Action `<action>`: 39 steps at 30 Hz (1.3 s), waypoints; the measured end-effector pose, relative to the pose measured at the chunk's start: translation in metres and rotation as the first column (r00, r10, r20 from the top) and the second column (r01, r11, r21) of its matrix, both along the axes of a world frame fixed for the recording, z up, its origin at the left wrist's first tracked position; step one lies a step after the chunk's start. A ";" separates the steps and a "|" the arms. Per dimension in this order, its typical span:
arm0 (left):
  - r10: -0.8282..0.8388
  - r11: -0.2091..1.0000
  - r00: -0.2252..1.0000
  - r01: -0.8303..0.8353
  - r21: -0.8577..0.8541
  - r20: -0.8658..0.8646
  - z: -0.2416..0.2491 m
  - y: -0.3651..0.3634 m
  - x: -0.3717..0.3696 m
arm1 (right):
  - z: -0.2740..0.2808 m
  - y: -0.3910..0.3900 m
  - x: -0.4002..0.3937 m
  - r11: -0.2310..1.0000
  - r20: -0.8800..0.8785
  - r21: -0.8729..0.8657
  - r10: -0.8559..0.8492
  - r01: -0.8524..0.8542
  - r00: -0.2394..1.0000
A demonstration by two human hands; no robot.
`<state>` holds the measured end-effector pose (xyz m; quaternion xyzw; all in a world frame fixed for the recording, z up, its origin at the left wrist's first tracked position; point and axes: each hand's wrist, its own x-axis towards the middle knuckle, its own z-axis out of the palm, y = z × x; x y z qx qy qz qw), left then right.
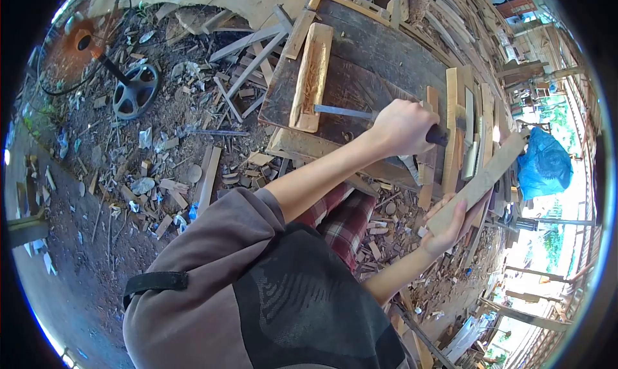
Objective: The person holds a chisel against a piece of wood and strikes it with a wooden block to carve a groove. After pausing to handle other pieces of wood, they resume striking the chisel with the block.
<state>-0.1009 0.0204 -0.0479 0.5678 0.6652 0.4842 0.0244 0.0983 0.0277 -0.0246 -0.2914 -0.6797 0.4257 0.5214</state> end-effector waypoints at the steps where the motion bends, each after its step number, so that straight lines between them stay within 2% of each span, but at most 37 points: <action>1: -0.002 0.996 1.000 0.003 0.086 -0.003 0.002 -0.002 0.001 | -0.010 0.005 0.009 1.000 0.027 0.024 0.013 -0.014 1.000; 3: -0.020 0.967 1.000 0.021 0.252 -0.005 0.010 -0.008 0.006 | -0.019 0.002 0.018 0.999 0.087 0.046 0.011 -0.016 0.996; 6: -0.011 0.861 1.000 0.016 0.508 -0.012 0.024 -0.018 0.012 | -0.027 -0.005 0.025 1.000 0.119 0.027 0.010 -0.013 0.993; 9: -0.023 0.841 1.000 0.021 0.540 -0.004 0.039 -0.035 0.012 | -0.039 -0.005 0.035 0.999 0.089 -0.041 0.013 -0.010 0.996; 12: -0.058 0.766 0.994 -0.014 0.643 0.092 0.048 -0.045 0.001 | -0.047 -0.004 0.040 0.991 0.082 -0.120 0.065 -0.055 0.994; 14: -0.124 0.777 0.951 -0.085 0.624 0.284 0.066 -0.067 -0.011 | -0.053 -0.006 0.042 0.990 0.087 -0.131 0.062 -0.050 0.994; 16: -0.206 0.702 0.889 -0.157 0.694 0.409 0.072 -0.076 -0.029 | -0.059 -0.008 0.040 0.992 0.089 -0.118 0.048 -0.037 0.995; 19: -0.356 0.743 0.824 -0.037 0.668 0.441 0.073 -0.087 -0.068 | -0.059 -0.010 0.038 0.995 0.097 -0.084 0.060 -0.052 0.993; 22: -0.423 0.712 0.768 -0.047 0.700 0.481 0.061 -0.077 -0.085 | -0.063 -0.010 0.040 0.997 0.095 -0.053 0.053 -0.048 0.994; 27: -0.428 0.692 0.717 -0.132 0.710 0.550 0.042 -0.067 -0.078 | -0.065 -0.011 0.043 0.993 0.045 -0.102 0.066 -0.061 0.997; 30: -0.313 0.742 0.767 -0.171 0.649 0.560 0.034 -0.059 -0.073 | -0.065 -0.012 0.046 0.993 0.086 -0.104 0.056 -0.047 0.995; 39: -0.289 0.778 0.793 -0.133 0.615 0.537 0.032 -0.049 -0.063 | -0.072 -0.011 0.056 0.981 0.066 -0.187 0.065 -0.051 0.996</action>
